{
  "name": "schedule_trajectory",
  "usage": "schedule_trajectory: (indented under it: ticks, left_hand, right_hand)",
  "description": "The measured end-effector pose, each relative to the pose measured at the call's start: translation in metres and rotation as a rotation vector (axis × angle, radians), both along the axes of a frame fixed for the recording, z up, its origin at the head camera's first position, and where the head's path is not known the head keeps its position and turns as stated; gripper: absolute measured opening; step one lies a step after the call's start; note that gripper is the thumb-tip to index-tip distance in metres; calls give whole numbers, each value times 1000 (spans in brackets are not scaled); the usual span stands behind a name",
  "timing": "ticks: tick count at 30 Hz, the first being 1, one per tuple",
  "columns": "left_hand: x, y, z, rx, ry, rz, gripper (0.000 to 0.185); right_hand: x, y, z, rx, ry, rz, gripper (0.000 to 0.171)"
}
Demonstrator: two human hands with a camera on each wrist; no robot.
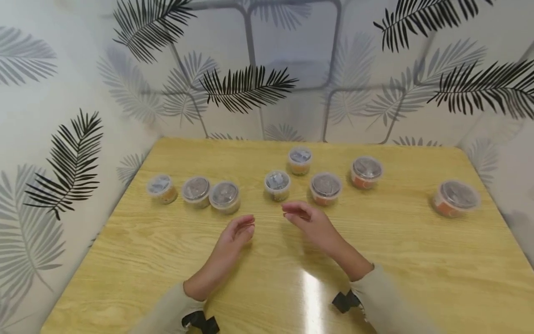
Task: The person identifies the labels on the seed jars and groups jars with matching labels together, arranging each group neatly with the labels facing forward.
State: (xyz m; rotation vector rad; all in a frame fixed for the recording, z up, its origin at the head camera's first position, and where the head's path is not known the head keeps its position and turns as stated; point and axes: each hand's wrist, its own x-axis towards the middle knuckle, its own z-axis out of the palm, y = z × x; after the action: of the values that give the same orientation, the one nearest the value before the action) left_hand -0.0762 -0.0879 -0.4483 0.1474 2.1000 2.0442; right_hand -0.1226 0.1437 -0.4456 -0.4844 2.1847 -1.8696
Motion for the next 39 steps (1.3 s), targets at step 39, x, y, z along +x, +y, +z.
schedule_trajectory:
  ticks: [39]
  left_hand:
    - [-96, 139, -30, -64, 114, -153, 59]
  right_hand:
    - [-32, 76, -17, 53, -7, -296, 65]
